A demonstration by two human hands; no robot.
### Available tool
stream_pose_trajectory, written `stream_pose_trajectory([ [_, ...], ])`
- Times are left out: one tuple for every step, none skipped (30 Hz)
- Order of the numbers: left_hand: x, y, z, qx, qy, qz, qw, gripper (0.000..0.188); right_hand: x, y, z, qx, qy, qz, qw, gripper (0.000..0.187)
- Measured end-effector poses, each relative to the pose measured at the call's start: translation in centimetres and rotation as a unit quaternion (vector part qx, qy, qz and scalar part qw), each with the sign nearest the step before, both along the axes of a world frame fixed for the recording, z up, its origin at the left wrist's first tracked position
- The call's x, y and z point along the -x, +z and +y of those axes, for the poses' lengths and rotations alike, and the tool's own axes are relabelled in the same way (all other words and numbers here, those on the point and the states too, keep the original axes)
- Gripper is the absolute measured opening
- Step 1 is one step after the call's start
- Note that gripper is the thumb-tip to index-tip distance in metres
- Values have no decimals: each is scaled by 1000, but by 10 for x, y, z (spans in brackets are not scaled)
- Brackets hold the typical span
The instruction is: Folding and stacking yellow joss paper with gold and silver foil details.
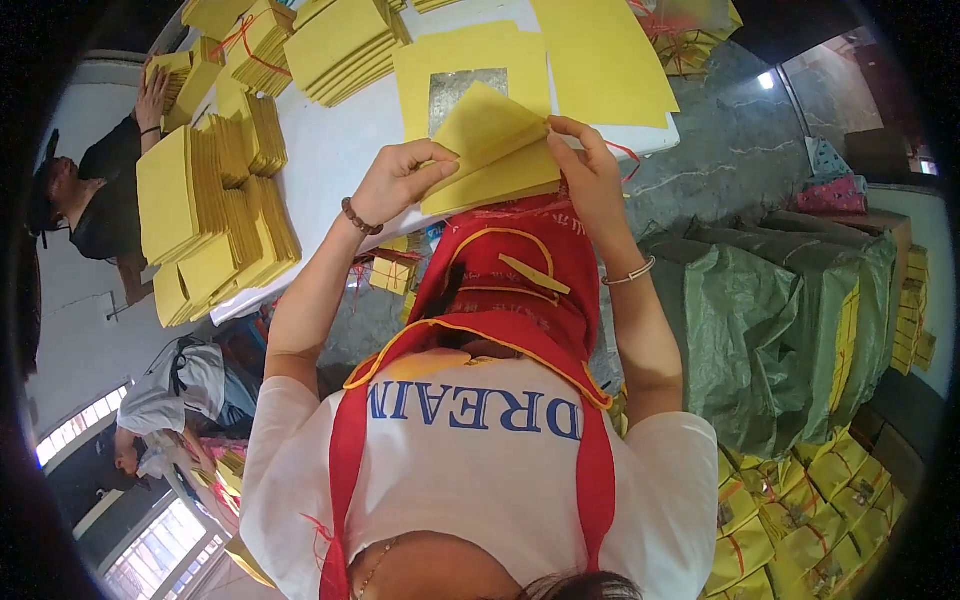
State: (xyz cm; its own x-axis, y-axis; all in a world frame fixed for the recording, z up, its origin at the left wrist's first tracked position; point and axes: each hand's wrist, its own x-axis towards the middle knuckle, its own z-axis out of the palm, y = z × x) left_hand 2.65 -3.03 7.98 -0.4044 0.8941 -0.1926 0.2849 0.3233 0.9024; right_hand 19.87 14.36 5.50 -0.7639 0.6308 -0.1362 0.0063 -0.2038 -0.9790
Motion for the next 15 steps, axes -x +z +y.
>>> stream_pose_trajectory([
  [0,0,0,1,5,-17,1000,22,-1,0,0,0,0,0,1000,30],
  [0,-1,-1,0,4,-17,1000,22,-2,1,-1,3,4,-3,1000,30],
  [0,-2,-1,-5,7,-10,1000,22,-3,1,-1,6,8,-5,1000,30],
  [0,-3,-1,-10,10,-3,1000,21,-4,0,0,6,8,-5,1000,30],
  [-1,-3,-1,-10,10,-3,1000,21,-5,-3,0,-2,7,-12,1000,30],
  [-1,-3,-1,-14,9,12,1000,22,-6,-5,-1,-10,6,-20,1000,30],
  [-2,-3,0,-18,8,28,999,22,-6,-5,-1,-10,7,-20,1000,30],
  [-2,-4,0,-18,8,28,999,22,-7,-6,-1,-10,11,-18,1000,31],
  [-1,-4,0,-11,9,22,1000,22,-7,-6,-1,-11,15,-16,1000,31],
  [-1,-4,0,-5,10,17,1000,23,-7,-7,-2,-11,15,-16,1000,31],
  [-1,-4,-1,-5,10,17,1000,23,-8,-7,-1,-11,15,-12,1000,31],
  [0,-3,-1,5,10,8,1000,23,-8,-7,-1,-10,15,-9,1000,32],
  [0,-2,-1,15,9,-2,1000,23,-8,-7,-1,-10,15,-9,1000,32],
  [0,-1,0,15,9,-2,1000,23,-8,-7,-1,-11,20,-21,1000,32],
  [0,1,0,25,5,-4,1000,22,-8,-7,0,-12,25,-33,999,32],
])
